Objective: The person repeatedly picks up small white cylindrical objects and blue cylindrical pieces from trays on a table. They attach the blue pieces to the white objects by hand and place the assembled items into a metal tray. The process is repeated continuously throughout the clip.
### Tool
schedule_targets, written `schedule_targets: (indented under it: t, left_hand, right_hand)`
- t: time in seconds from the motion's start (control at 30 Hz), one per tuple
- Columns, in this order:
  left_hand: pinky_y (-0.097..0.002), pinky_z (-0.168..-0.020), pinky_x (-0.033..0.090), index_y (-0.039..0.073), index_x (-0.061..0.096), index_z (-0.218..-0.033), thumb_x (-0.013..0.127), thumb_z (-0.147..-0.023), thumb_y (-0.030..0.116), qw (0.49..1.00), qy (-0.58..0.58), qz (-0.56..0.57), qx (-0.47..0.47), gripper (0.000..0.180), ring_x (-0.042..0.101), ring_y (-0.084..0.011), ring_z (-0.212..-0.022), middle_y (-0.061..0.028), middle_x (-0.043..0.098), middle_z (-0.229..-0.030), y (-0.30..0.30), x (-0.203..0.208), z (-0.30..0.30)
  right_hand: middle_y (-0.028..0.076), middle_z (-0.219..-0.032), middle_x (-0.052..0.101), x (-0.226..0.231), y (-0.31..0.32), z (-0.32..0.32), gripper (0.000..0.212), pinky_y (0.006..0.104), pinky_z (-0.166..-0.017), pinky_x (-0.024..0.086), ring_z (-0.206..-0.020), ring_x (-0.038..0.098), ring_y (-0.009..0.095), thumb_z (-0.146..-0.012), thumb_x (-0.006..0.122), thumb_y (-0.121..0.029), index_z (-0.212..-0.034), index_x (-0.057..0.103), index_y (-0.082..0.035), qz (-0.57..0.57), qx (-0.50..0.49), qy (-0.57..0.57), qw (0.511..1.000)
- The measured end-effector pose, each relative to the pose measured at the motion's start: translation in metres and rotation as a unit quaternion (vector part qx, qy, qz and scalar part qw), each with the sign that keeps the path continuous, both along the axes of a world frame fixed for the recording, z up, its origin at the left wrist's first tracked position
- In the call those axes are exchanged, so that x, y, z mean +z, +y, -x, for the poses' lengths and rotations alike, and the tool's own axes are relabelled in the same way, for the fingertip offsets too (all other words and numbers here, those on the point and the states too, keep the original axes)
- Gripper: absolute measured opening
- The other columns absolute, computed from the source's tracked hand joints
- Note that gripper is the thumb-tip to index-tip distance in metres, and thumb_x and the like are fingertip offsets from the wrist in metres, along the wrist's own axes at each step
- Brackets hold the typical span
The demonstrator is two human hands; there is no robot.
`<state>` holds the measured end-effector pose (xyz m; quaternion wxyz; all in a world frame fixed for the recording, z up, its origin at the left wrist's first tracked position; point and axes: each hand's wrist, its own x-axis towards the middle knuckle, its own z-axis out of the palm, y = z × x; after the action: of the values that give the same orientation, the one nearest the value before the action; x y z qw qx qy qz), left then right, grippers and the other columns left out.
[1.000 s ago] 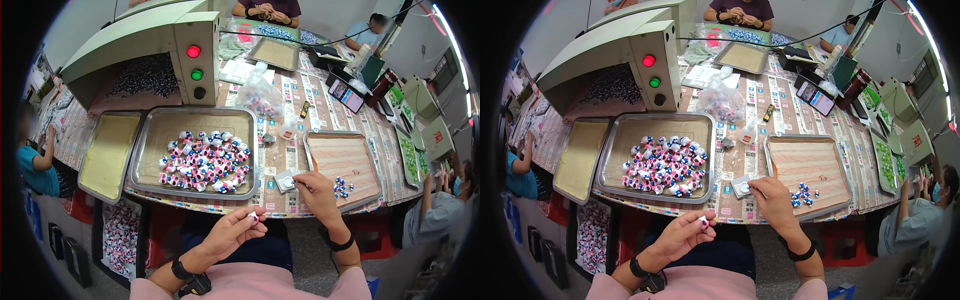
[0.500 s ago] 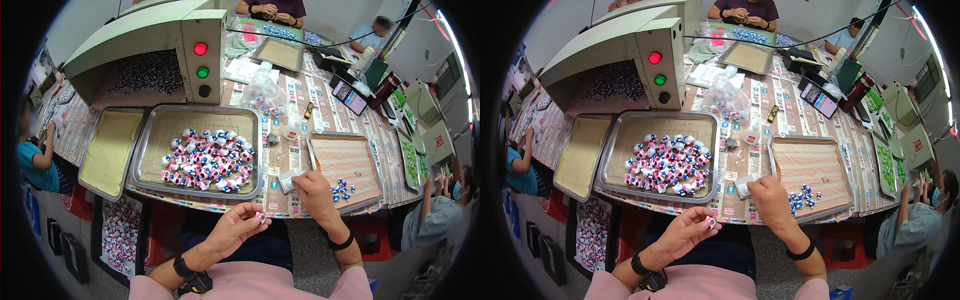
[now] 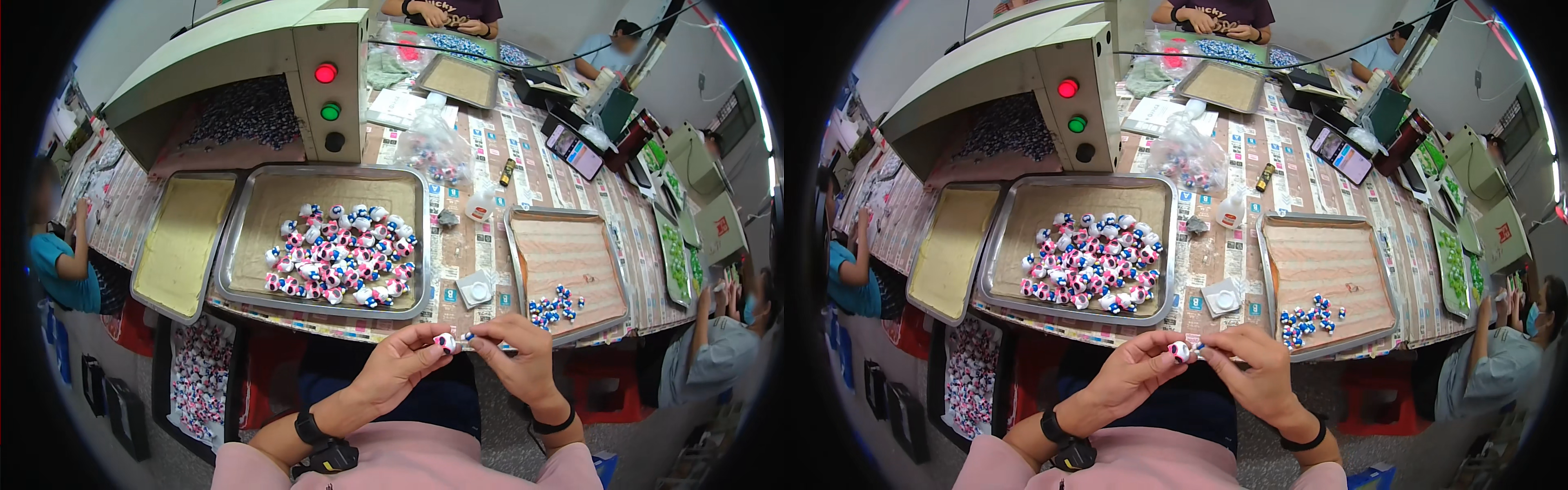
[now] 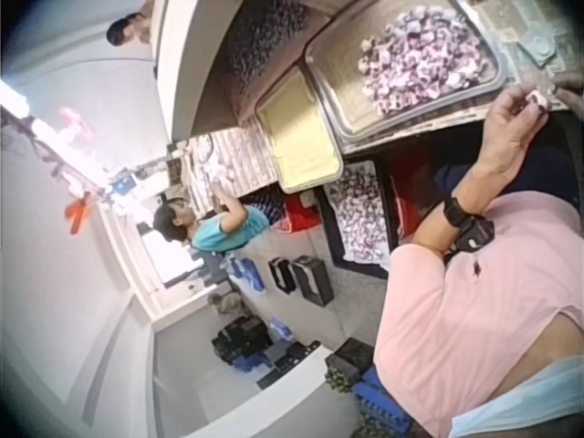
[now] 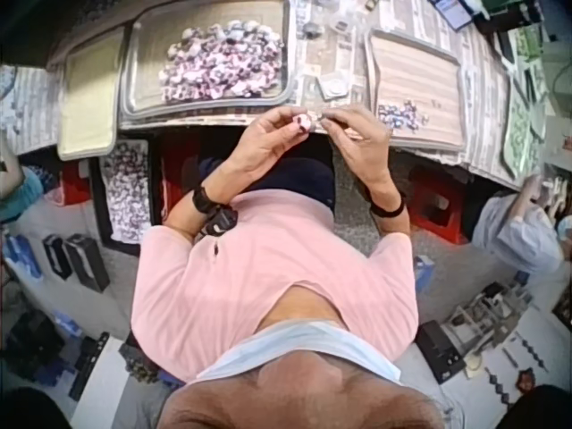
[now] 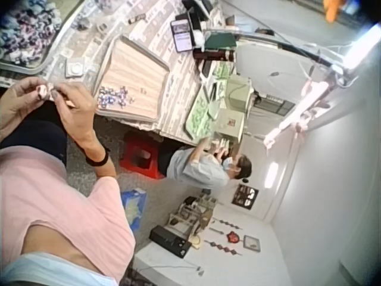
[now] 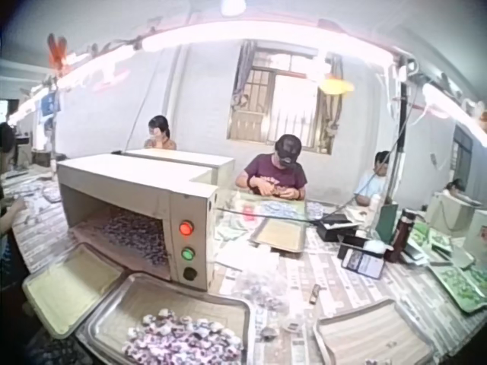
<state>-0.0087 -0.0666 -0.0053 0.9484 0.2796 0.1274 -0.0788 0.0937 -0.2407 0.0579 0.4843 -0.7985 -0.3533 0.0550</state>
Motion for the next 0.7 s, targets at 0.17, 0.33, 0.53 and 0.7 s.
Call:
schedule_targets:
  t: [0.17, 0.33, 0.53, 0.7]
  left_hand:
    - [-0.0296, -0.099, 0.051, 0.003, 0.057, -0.127, 0.061, -0.096, 0.004, 1.0, 0.008, -0.021, -0.01, 0.031, 0.061, -0.0155, -0.113, -0.0069, 0.063, -0.12, 0.0, 0.003, 0.001]
    - [-0.0304, -0.099, 0.052, 0.002, 0.059, -0.125, 0.062, -0.094, 0.001, 0.999, 0.003, -0.037, -0.004, 0.031, 0.062, -0.0156, -0.112, -0.0074, 0.064, -0.119, -0.002, 0.003, 0.002]
    - [-0.0295, -0.098, 0.052, 0.001, 0.061, -0.122, 0.064, -0.091, -0.004, 0.997, -0.007, -0.072, 0.015, 0.031, 0.062, -0.0151, -0.11, -0.0084, 0.065, -0.118, -0.004, -0.005, 0.002]
    - [-0.0279, -0.095, 0.053, 0.0, 0.065, -0.117, 0.069, -0.088, -0.004, 0.987, -0.017, -0.159, 0.03, 0.029, 0.063, -0.0146, -0.106, -0.0088, 0.065, -0.117, -0.006, -0.001, 0.002]
  right_hand:
    - [0.009, -0.087, 0.07, 0.0, 0.003, 0.009, 0.017, 0.0261, -0.066, 0.051, -0.074, 0.066, 0.015, -0.081, 0.078, -0.006, -0.098, 0.075, -0.003, -0.022, -0.002, 0.036, 0.999]
    - [0.012, -0.092, 0.071, -0.006, 0.001, 0.006, 0.02, 0.025, -0.068, 0.055, -0.079, 0.07, 0.016, -0.085, 0.074, -0.004, -0.105, 0.074, -0.002, -0.007, 0.011, 0.037, 0.999]
    - [0.012, -0.088, 0.072, -0.007, 0.001, 0.005, 0.018, 0.0262, -0.067, 0.054, -0.077, 0.07, 0.017, -0.085, 0.075, -0.006, -0.102, 0.075, -0.002, 0.006, 0.02, 0.054, 0.998]
    - [0.011, -0.085, 0.072, -0.01, 0.0, 0.006, 0.015, 0.0266, -0.068, 0.052, -0.076, 0.067, 0.017, -0.083, 0.078, -0.007, -0.097, 0.076, -0.002, -0.01, 0.014, 0.08, 0.997]
